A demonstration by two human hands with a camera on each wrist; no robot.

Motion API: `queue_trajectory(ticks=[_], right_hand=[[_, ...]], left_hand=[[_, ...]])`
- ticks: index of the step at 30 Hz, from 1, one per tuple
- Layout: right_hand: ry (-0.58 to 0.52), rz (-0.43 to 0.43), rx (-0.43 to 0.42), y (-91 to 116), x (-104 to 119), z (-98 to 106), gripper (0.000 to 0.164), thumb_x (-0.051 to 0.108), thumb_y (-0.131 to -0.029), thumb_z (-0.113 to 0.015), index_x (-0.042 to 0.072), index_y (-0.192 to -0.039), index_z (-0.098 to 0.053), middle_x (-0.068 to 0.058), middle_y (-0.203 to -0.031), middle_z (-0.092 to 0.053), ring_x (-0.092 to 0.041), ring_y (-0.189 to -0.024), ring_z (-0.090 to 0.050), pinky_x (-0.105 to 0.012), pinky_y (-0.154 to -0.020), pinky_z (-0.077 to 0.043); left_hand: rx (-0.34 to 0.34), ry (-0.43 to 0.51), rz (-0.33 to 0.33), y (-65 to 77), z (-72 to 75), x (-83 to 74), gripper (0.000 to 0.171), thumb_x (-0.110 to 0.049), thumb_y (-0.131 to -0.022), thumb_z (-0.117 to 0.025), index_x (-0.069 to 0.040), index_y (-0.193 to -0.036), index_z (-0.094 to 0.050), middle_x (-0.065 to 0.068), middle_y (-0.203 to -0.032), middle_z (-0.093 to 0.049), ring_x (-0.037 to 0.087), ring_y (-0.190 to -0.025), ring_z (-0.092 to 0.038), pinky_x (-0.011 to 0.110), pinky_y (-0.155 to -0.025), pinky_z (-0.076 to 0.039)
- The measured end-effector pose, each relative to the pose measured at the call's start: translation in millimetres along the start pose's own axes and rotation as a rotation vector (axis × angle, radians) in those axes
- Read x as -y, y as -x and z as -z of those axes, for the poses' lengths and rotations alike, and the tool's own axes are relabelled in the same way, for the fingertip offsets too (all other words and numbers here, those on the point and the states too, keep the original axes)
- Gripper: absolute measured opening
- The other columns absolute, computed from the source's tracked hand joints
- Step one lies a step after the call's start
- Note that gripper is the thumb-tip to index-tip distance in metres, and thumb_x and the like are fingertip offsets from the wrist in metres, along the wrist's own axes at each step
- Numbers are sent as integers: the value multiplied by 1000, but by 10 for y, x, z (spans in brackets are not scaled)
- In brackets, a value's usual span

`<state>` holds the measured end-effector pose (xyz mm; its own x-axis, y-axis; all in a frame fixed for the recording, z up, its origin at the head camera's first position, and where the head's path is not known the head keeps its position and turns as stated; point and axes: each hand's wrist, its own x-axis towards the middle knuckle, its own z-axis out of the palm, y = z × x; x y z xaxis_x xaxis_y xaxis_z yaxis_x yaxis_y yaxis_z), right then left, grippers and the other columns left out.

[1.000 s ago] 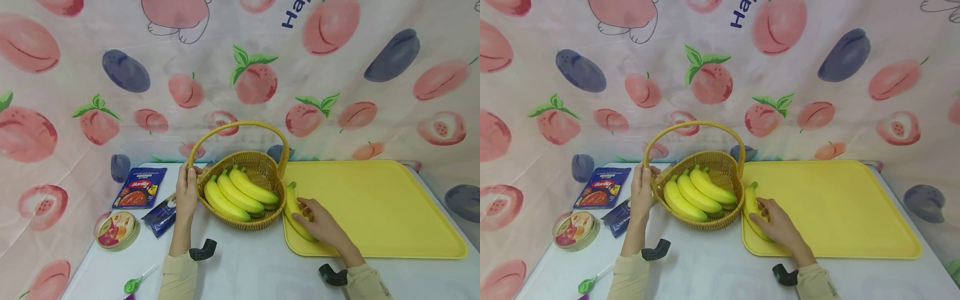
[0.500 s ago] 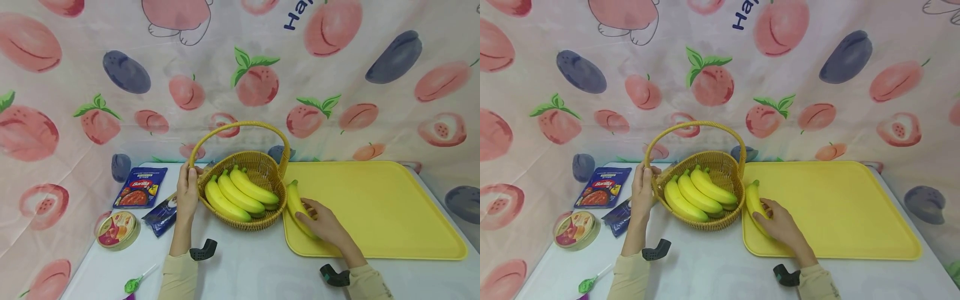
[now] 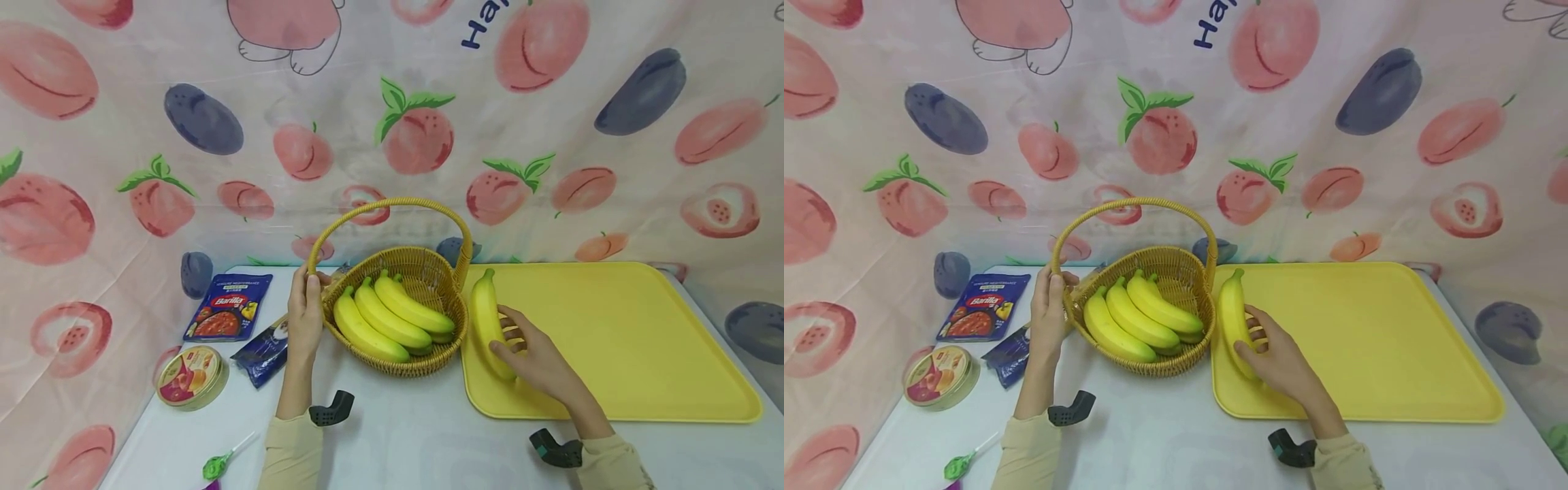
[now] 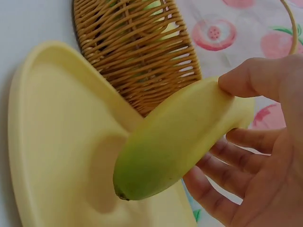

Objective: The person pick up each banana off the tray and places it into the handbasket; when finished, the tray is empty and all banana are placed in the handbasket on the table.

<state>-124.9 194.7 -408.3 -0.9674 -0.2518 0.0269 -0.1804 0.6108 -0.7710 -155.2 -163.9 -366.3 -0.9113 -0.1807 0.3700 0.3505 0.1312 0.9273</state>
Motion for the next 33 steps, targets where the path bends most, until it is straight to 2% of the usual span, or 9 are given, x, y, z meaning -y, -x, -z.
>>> queue_trajectory(ticks=[6,13,19,22,26,29,31,33], right_hand=[[-10,102,-11,12,72,20,63,29,-92,-62,13,-145,-32,-8,-125,-53,-19,-107,-54,-30,-85,-48],[-34,223,-3,40,140,-11,63,22,-91,-64,22,-145,-33,1,-123,-53,-13,-109,-50,-29,-87,-47],[15,336,-25,31,174,-47,63,14,-87,-68,22,-143,-38,6,-113,-55,-10,-103,-52,-29,-85,-47],[27,348,-41,19,198,-43,61,15,-87,-68,23,-142,-41,7,-114,-55,-7,-103,-51,-28,-84,-47],[23,340,-55,7,222,-48,58,16,-87,-68,23,-140,-44,8,-117,-55,-5,-102,-50,-25,-83,-45],[15,322,-59,-39,250,-72,55,19,-88,-68,24,-139,-46,8,-115,-56,-5,-99,-50,-24,-81,-44],[15,308,-57,-88,285,-97,54,22,-88,-67,26,-138,-46,10,-115,-56,-5,-97,-49,-24,-80,-44],[21,292,-53,-138,339,-120,53,24,-88,-67,26,-138,-47,10,-115,-56,-5,-96,-49,-25,-80,-44]], left_hand=[[-3,-1,7,1,-5,-14,39,-15,-104,-32,4,-137,-38,30,-109,-49,32,-107,-45,39,-97,-33],[3,-12,7,3,-1,2,39,-14,-104,-31,5,-137,-38,30,-108,-49,27,-103,-46,48,-98,-33],[-12,-19,-4,-10,20,153,37,-17,-104,-32,-2,-137,-41,24,-106,-52,19,-100,-48,40,-95,-35],[-21,-9,-18,-27,33,269,37,-20,-104,-32,-6,-136,-43,20,-107,-52,17,-101,-48,39,-96,-35],[-21,-19,-20,-28,27,327,37,-24,-104,-33,-10,-137,-43,17,-106,-53,16,-102,-48,34,-95,-35],[-16,-27,-16,-36,23,284,37,-23,-104,-32,-11,-137,-43,18,-106,-53,21,-101,-47,32,-93,-34],[-11,-29,-9,-35,19,191,37,-20,-104,-32,-7,-137,-42,22,-107,-53,25,-101,-47,34,-93,-35],[-11,-22,-11,-44,15,183,38,-20,-104,-32,-5,-137,-42,22,-106,-53,25,-101,-47,36,-93,-34]])
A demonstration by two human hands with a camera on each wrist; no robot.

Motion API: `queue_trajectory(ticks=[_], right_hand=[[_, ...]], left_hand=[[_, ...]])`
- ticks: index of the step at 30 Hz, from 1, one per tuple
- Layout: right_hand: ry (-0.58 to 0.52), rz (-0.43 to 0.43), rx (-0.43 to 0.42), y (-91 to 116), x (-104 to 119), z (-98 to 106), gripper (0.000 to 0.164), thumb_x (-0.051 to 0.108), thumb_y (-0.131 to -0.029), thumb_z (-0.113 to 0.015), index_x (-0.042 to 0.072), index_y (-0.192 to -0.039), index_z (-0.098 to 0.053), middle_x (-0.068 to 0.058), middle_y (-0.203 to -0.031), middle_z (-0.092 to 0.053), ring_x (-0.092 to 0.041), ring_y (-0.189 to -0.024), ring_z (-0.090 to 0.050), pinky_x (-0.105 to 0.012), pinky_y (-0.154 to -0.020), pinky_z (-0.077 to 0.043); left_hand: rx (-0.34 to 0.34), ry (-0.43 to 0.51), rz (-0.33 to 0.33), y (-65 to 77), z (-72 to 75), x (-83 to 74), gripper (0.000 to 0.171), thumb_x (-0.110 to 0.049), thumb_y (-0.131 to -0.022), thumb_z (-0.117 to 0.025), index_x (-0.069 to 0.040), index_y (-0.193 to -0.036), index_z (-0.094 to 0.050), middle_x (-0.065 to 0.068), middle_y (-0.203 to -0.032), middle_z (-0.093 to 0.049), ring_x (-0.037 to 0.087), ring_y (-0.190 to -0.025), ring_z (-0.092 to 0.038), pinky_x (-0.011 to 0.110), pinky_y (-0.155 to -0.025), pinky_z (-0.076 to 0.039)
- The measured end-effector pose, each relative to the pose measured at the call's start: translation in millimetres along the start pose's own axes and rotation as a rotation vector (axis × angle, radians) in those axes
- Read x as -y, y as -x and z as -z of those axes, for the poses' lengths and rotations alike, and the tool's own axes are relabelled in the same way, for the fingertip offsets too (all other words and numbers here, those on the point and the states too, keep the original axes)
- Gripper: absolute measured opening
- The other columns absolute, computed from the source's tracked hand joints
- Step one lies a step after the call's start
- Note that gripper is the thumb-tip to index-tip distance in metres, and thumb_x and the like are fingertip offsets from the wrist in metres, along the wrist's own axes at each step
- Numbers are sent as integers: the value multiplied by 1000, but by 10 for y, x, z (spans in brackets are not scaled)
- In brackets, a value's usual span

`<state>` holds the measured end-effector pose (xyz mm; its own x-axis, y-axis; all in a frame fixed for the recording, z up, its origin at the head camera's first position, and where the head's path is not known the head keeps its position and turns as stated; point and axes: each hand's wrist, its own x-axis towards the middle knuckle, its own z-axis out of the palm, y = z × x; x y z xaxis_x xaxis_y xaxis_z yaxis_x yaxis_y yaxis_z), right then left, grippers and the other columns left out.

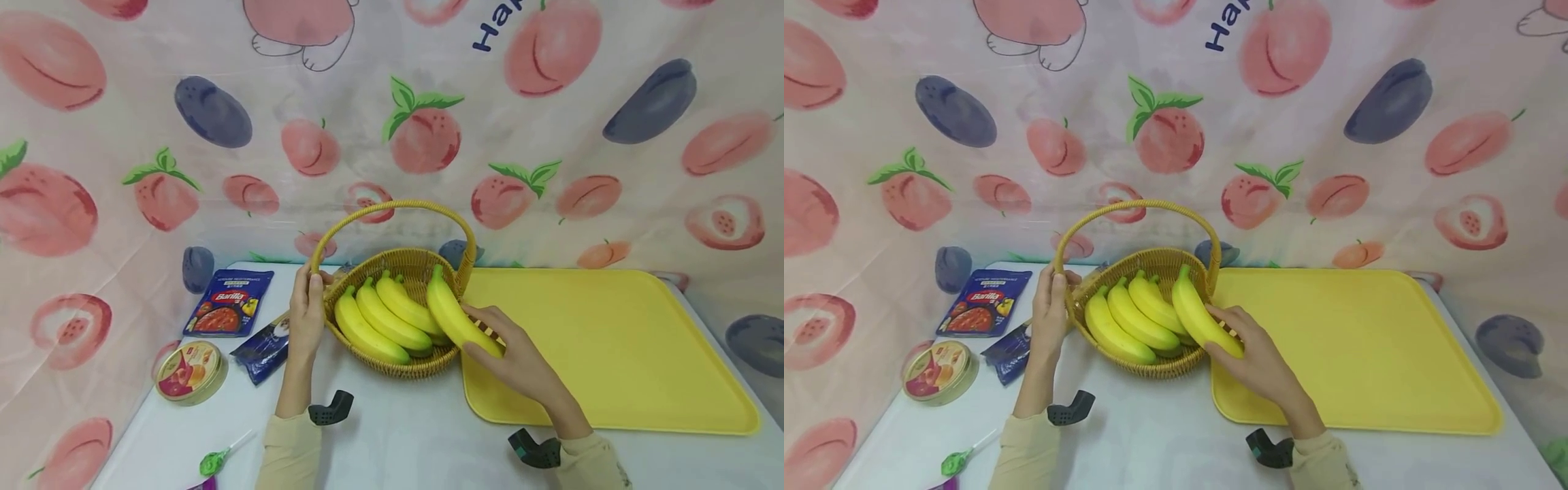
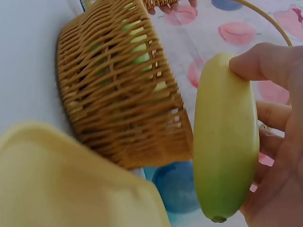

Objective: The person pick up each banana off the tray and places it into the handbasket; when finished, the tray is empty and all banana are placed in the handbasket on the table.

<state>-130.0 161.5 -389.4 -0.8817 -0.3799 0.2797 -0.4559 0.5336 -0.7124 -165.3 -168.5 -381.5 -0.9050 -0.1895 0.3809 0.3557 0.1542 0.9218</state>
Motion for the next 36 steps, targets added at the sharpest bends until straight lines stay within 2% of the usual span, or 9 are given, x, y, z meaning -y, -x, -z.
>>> queue_trajectory(ticks=[2,5,10,15,18,21,26,32,36], right_hand=[[7,-9,0,-69,42,-24,52,26,-88,-67,24,-137,-49,10,-114,-57,-6,-96,-49,-26,-79,-44],[32,-17,-5,-186,106,-41,50,29,-89,-65,21,-136,-50,8,-112,-57,-7,-95,-50,-28,-79,-44],[57,-27,19,-401,182,-50,50,37,-92,-59,21,-137,-48,4,-117,-57,-11,-94,-51,-33,-81,-44],[59,-47,57,-601,195,-69,51,39,-93,-56,17,-139,-46,-2,-126,-55,-19,-106,-55,-40,-88,-46],[83,-79,85,-703,195,-94,52,38,-93,-56,15,-139,-46,-6,-134,-52,-27,-120,-52,-46,-96,-44],[128,-106,108,-798,201,-123,52,35,-94,-56,12,-139,-46,-9,-138,-51,-32,-127,-47,-49,-100,-41],[228,-131,128,-926,239,-173,50,33,-93,-55,8,-136,-49,-11,-134,-54,-31,-121,-53,-49,-96,-44],[304,-123,164,-1045,276,-228,46,30,-94,-56,6,-132,-52,-13,-128,-60,-29,-109,-61,-46,-88,-49],[327,-124,198,-1115,281,-269,45,28,-93,-56,5,-131,-53,-13,-126,-60,-30,-109,-60,-46,-88,-49]], left_hand=[[5,6,0,-10,-3,6,38,-21,-104,-33,-5,-138,-41,22,-106,-53,23,-101,-47,37,-94,-35],[6,0,-16,-35,-8,122,38,-25,-104,-33,-10,-138,-43,18,-105,-53,18,-100,-47,33,-93,-35],[13,0,-19,-40,-15,118,38,-23,-104,-32,-7,-138,-42,19,-107,-53,21,-100,-46,36,-91,-35],[9,11,-19,-40,-26,106,37,-21,-104,-32,-8,-137,-42,18,-108,-53,19,-103,-47,41,-95,-35],[10,2,3,-38,-33,72,36,-21,-104,-32,-12,-137,-43,15,-106,-53,17,-102,-46,35,-94,-34],[18,13,21,-22,-37,-5,37,-19,-104,-31,-9,-138,-41,17,-106,-52,23,-102,-46,34,-93,-34],[32,20,22,24,-41,-157,37,-14,-104,-31,-1,-138,-40,29,-109,-49,35,-104,-46,39,-93,-36],[23,11,8,33,-24,-195,37,-14,-104,-31,-1,-137,-41,31,-109,-49,31,-105,-47,48,-96,-34],[18,10,3,29,-5,-183,36,-14,-104,-32,-2,-136,-42,31,-109,-49,32,-105,-47,52,-97,-33]])
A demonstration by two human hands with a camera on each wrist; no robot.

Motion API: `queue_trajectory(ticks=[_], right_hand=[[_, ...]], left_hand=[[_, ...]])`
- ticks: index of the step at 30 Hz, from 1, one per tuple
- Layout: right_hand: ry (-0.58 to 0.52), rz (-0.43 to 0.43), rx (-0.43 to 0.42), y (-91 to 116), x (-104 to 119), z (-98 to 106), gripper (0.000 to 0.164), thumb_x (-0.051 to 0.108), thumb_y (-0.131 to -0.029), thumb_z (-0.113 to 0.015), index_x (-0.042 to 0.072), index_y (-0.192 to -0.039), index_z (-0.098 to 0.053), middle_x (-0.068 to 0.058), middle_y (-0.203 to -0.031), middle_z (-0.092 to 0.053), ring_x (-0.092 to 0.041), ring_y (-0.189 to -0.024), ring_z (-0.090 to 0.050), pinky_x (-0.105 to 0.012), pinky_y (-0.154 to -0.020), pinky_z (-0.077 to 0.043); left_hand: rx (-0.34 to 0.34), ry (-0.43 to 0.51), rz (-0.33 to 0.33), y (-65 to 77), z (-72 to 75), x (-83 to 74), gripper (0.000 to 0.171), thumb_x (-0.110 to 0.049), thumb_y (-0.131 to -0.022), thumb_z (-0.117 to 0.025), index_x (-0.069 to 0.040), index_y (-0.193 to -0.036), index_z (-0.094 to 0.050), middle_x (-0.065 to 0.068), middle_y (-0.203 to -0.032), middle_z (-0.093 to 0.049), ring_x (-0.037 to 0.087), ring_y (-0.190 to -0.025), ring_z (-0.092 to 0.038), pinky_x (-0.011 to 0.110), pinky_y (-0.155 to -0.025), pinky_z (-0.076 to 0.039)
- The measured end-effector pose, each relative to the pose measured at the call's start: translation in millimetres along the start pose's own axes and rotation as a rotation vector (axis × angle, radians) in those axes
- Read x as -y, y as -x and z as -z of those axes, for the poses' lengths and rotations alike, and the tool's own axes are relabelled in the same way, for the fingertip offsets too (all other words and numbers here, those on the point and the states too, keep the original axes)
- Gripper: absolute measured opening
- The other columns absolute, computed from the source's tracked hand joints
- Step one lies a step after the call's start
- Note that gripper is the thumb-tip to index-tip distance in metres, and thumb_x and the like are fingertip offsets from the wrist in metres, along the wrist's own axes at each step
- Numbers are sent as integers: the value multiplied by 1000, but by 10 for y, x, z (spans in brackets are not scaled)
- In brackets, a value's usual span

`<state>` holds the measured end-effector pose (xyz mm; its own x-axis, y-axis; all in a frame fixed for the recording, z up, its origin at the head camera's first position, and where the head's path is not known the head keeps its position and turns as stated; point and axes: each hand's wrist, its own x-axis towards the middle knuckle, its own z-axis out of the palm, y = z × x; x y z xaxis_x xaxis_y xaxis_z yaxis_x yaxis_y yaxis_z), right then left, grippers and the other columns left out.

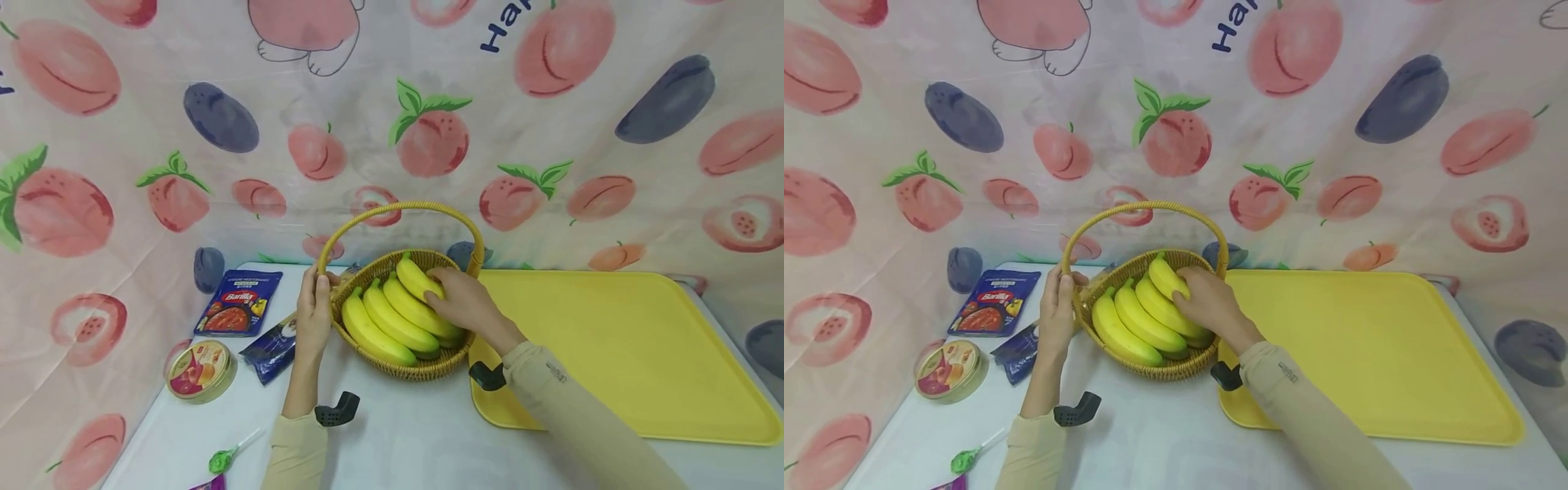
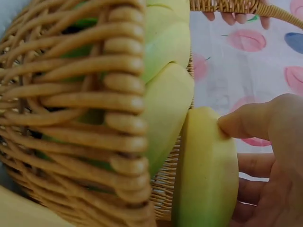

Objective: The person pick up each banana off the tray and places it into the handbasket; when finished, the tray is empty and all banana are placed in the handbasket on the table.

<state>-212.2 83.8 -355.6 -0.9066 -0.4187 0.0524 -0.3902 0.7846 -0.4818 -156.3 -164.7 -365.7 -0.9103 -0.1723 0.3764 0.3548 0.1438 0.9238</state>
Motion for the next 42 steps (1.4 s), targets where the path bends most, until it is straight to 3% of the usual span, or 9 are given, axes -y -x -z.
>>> queue_trajectory(ticks=[11,23,28,32,38,42], right_hand=[[-58,-62,95,-55,52,-88,48,28,-97,-48,4,-138,-44,-18,-135,-48,-33,-118,-52,-48,-96,-44],[-133,-69,123,-16,-42,-130,52,33,-99,-43,6,-143,-37,-19,-143,-42,-36,-130,-43,-52,-104,-36],[-155,-38,87,43,-82,-131,55,39,-100,-40,7,-144,-36,-16,-145,-41,-35,-133,-39,-51,-106,-34],[-196,-16,46,169,-95,-51,58,47,-100,-35,11,-145,-36,-12,-148,-38,-33,-140,-30,-53,-110,-27],[-288,30,-69,463,-212,131,49,47,-100,-36,17,-137,-46,-4,-136,-51,-27,-121,-51,-49,-98,-42],[-276,52,-149,677,-449,192,41,38,-100,-41,12,-130,-53,-7,-125,-58,-25,-111,-56,-49,-93,-45]], left_hand=[[-10,-3,-4,7,23,-9,37,-14,-104,-32,2,-136,-41,31,-108,-48,37,-108,-46,41,-97,-34],[-1,-1,-4,12,11,0,38,-14,-104,-32,2,-136,-40,32,-108,-48,34,-106,-46,50,-97,-33],[7,1,-1,17,0,-2,38,-14,-103,-32,4,-137,-39,32,-108,-48,32,-104,-46,51,-95,-33],[9,-9,-3,16,-9,-8,38,-13,-103,-32,3,-137,-40,31,-108,-49,31,-103,-46,46,-92,-35],[23,-44,11,19,19,-15,38,-15,-103,-33,1,-137,-40,26,-110,-53,29,-105,-47,35,-89,-36],[64,-86,76,28,83,-33,40,-18,-104,-34,-4,-140,-38,26,-120,-52,33,-113,-47,38,-91,-37]])
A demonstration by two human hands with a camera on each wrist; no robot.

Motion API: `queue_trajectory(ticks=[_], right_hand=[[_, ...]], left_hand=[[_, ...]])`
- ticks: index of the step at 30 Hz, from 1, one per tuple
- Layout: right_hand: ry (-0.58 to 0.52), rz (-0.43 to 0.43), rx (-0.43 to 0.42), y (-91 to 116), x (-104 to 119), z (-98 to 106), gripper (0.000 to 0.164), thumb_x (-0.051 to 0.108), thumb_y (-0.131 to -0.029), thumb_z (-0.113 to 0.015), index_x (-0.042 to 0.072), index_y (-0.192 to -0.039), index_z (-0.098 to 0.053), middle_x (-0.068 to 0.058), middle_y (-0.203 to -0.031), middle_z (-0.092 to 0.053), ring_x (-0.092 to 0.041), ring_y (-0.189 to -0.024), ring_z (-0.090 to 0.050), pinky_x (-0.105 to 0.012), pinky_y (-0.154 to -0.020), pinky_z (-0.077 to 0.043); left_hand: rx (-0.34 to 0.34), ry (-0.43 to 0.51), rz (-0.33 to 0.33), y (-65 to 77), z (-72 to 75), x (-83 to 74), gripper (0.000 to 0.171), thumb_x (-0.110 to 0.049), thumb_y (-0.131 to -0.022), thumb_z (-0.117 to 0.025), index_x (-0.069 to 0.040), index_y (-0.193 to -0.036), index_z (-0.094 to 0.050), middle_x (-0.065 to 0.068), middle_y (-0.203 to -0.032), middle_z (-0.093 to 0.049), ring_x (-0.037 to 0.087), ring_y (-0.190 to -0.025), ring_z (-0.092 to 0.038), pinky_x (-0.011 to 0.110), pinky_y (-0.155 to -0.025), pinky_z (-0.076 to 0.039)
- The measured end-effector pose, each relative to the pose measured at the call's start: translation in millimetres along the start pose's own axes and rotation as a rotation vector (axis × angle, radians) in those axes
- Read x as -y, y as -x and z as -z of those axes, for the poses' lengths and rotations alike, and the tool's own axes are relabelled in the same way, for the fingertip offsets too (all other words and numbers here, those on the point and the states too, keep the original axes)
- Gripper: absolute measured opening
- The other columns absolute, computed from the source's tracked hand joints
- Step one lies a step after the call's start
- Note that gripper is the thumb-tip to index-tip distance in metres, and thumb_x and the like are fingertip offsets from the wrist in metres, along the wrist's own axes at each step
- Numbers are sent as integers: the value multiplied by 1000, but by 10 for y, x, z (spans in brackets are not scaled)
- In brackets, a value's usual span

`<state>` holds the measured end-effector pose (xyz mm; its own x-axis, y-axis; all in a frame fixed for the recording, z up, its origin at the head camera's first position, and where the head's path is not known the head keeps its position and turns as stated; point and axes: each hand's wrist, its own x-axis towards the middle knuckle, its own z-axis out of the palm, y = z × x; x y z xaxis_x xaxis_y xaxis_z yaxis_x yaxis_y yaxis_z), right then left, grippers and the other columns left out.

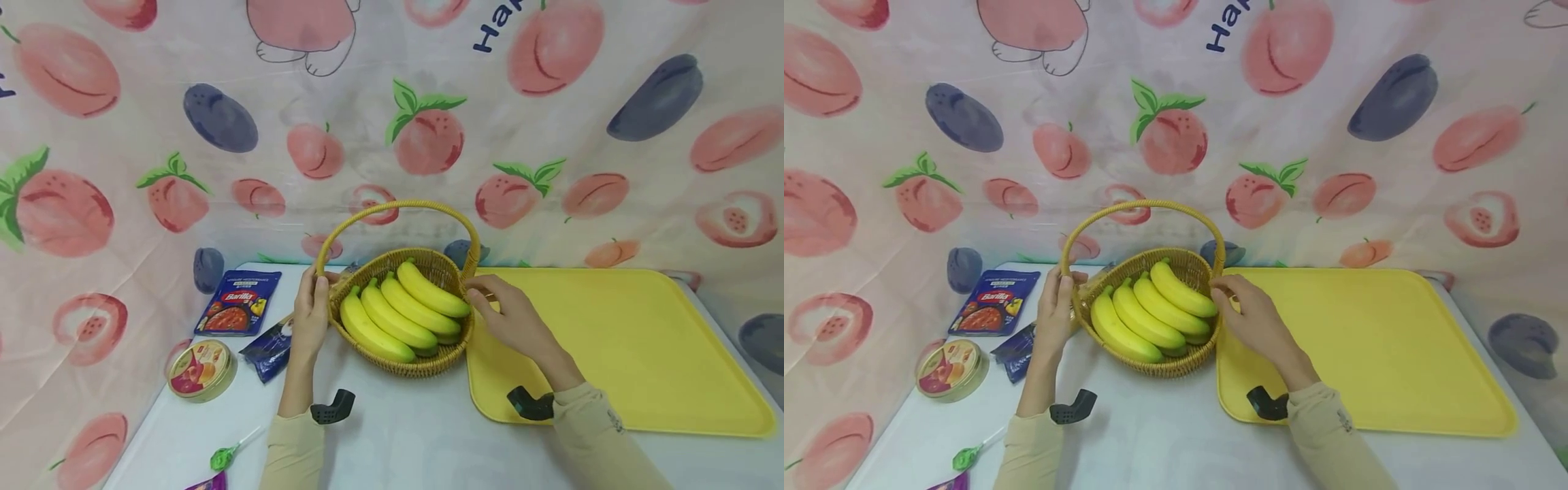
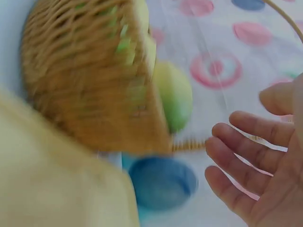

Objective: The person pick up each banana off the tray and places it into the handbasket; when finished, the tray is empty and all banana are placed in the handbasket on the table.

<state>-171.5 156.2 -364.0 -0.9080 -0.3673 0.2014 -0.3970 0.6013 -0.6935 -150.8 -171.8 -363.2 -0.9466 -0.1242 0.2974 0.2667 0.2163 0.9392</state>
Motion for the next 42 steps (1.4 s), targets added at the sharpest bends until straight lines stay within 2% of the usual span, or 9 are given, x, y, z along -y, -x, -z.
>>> queue_trajectory(ticks=[6,12,16,19,23,26,30,36,42], right_hand=[[87,-28,-67,395,-452,243,34,28,-99,-48,7,-125,-55,-11,-119,-61,-24,-106,-55,-50,-91,-43],[174,-53,-82,721,-762,412,33,24,-98,-51,6,-125,-55,-12,-119,-60,-19,-103,-53,-38,-88,-43],[228,-61,-79,884,-873,504,35,21,-96,-55,4,-126,-53,-14,-120,-57,-24,-104,-52,-25,-84,-39],[244,-85,-62,994,-933,567,38,21,-96,-56,1,-128,-51,-17,-121,-55,-31,-107,-51,-22,-82,-36],[278,-128,-33,1146,-1019,632,42,22,-95,-56,-2,-129,-49,-23,-122,-52,-39,-108,-49,-39,-84,-41],[373,-153,-13,1259,-1078,663,47,26,-94,-59,-2,-130,-48,-26,-124,-50,-44,-108,-47,-57,-80,-40],[536,-158,-9,1370,-1122,684,59,39,-88,-64,2,-132,-47,-27,-133,-42,-49,-111,-42,-66,-77,-35],[615,-85,-5,1450,-1140,654,82,49,-83,-66,9,-146,-32,-20,-155,-15,-49,-137,-16,-72,-95,-16],[664,-52,21,1481,-1135,552,91,56,-83,-61,12,-151,-20,-14,-159,-9,-37,-146,5,-65,-109,8]], left_hand=[[76,-120,133,34,122,-25,43,-26,-102,-39,-15,-144,-36,21,-136,-49,33,-132,-41,52,-108,-32],[157,-232,138,73,240,211,59,-34,-100,-42,-17,-151,-18,22,-143,-34,36,-134,-35,54,-107,-33],[206,-348,135,236,373,357,72,-42,-98,-44,-22,-153,-1,19,-147,-23,37,-138,-27,57,-104,-34],[247,-447,140,405,499,379,68,-42,-98,-45,-22,-152,-7,18,-144,-30,37,-136,-31,60,-103,-33],[291,-642,96,599,616,371,58,-38,-98,-48,-18,-148,-28,15,-138,-43,35,-130,-42,59,-102,-35],[304,-878,-20,699,625,344,53,-39,-94,-54,-19,-142,-42,12,-135,-49,33,-128,-43,59,-100,-35],[314,-1120,-157,771,555,284,55,-49,-91,-56,-24,-139,-48,10,-139,-48,35,-131,-40,62,-102,-29],[335,-1184,-139,784,446,247,65,-61,-90,-46,-30,-146,-35,10,-152,-34,37,-140,-28,66,-108,-8],[340,-1212,-123,796,435,302,69,-66,-90,-40,-33,-149,-27,7,-157,-22,34,-144,-17,67,-108,-6]])
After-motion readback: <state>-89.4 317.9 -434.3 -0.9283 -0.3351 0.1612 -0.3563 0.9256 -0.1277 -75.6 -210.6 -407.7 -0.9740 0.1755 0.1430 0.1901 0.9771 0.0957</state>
